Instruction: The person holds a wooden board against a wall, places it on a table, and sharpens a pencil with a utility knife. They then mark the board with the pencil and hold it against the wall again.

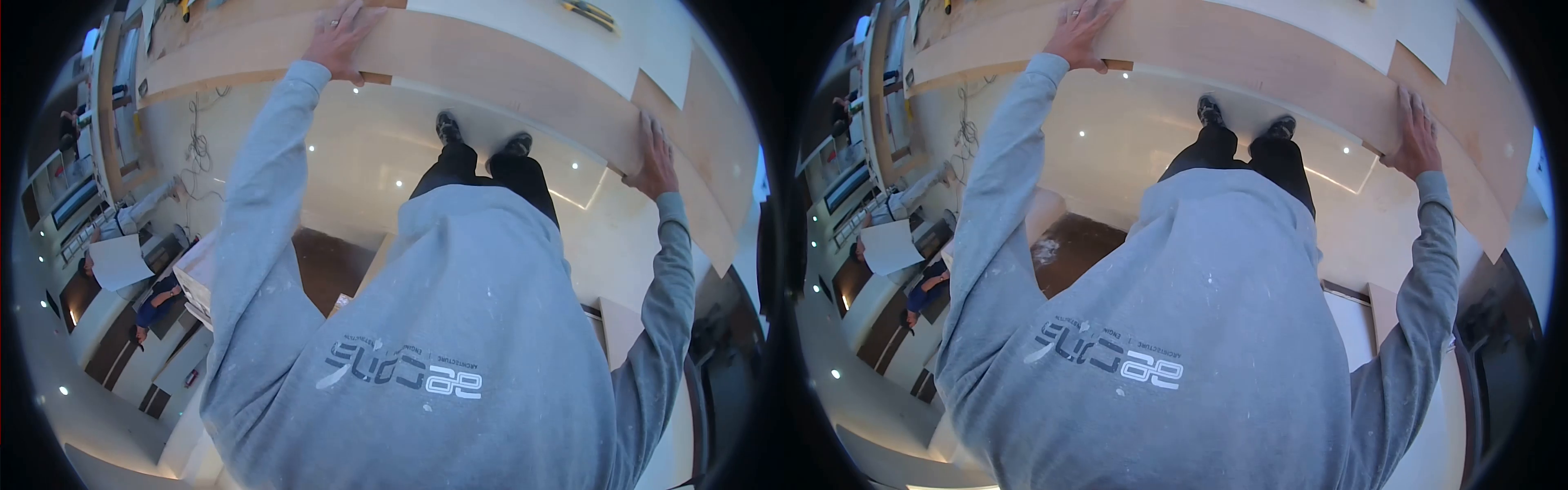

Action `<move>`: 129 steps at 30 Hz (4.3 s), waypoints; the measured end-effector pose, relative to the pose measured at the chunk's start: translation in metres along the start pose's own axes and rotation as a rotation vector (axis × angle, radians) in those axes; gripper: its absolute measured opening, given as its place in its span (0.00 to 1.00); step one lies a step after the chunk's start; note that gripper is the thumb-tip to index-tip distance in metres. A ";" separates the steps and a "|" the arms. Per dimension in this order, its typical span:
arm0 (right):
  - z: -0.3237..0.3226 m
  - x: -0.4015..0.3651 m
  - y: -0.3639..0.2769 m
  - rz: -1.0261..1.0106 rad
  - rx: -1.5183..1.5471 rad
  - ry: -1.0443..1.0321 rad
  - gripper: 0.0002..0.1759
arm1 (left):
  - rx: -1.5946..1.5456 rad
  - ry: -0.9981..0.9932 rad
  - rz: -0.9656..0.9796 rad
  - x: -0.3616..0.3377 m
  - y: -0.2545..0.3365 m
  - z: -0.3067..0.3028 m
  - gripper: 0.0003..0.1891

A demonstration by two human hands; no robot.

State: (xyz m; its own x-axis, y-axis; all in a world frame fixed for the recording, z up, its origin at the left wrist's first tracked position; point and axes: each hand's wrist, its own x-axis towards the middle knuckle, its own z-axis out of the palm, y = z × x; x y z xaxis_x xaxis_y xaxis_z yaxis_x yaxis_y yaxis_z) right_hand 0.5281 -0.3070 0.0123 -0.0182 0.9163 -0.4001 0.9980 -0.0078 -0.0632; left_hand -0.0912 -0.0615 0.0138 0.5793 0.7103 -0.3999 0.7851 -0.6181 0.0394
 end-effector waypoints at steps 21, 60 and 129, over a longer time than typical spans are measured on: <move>-0.011 0.009 -0.021 0.019 -0.087 -0.138 0.86 | -1.313 0.837 -0.843 -0.060 0.182 0.101 0.22; -0.016 0.010 -0.030 -0.010 -0.080 -0.157 0.86 | -1.504 0.829 -1.099 -0.037 0.159 0.091 0.09; 0.106 -0.082 -0.170 1.005 2.171 0.699 0.22 | -0.129 0.158 0.009 0.000 0.043 0.019 0.73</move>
State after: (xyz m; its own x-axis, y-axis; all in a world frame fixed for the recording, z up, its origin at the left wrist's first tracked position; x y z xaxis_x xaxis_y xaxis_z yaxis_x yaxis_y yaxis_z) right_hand 0.3536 -0.4235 -0.0407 0.6428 0.3289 -0.6918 -0.7021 -0.1081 -0.7038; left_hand -0.0618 -0.0948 -0.0016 0.6058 0.7550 -0.2509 0.7953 -0.5838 0.1636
